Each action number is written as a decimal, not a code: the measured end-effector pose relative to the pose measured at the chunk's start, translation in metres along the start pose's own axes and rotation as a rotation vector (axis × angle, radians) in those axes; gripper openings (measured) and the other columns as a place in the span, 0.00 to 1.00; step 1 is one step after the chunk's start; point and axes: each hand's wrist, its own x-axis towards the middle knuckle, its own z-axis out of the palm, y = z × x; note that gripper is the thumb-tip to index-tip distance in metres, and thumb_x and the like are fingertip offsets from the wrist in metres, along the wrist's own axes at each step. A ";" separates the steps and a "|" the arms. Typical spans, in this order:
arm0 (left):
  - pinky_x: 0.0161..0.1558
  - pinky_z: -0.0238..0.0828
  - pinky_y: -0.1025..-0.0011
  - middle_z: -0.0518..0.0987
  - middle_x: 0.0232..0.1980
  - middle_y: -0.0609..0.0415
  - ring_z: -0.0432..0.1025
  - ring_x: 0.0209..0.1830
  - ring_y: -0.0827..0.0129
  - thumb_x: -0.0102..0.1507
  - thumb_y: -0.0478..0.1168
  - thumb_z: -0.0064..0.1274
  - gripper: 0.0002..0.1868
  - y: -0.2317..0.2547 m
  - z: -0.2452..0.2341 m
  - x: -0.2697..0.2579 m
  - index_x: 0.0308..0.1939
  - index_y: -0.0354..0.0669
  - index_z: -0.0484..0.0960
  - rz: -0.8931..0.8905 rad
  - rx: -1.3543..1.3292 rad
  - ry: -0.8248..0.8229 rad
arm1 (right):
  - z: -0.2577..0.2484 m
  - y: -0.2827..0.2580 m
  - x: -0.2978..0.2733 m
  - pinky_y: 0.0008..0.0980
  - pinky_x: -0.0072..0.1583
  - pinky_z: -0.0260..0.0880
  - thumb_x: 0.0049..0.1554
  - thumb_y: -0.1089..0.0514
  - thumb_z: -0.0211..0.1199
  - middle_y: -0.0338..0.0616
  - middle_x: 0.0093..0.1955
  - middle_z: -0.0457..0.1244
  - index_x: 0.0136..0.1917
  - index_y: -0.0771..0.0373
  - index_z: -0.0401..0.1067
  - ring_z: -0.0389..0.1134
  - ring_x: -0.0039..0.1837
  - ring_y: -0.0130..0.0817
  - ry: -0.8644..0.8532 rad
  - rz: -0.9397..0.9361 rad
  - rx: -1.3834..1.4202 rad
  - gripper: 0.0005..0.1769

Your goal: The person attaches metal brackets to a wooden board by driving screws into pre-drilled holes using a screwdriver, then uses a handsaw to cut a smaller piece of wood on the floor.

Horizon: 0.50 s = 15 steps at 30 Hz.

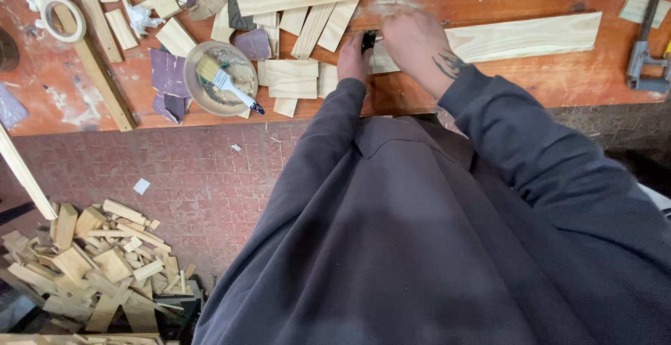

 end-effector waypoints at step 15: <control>0.55 0.72 0.48 0.80 0.55 0.41 0.75 0.52 0.42 0.60 0.34 0.60 0.29 -0.017 0.014 0.007 0.66 0.46 0.73 -0.068 0.082 -0.044 | -0.025 0.003 -0.022 0.45 0.41 0.77 0.53 0.60 0.63 0.54 0.63 0.62 0.62 0.64 0.68 0.63 0.66 0.50 0.190 -0.334 0.082 0.23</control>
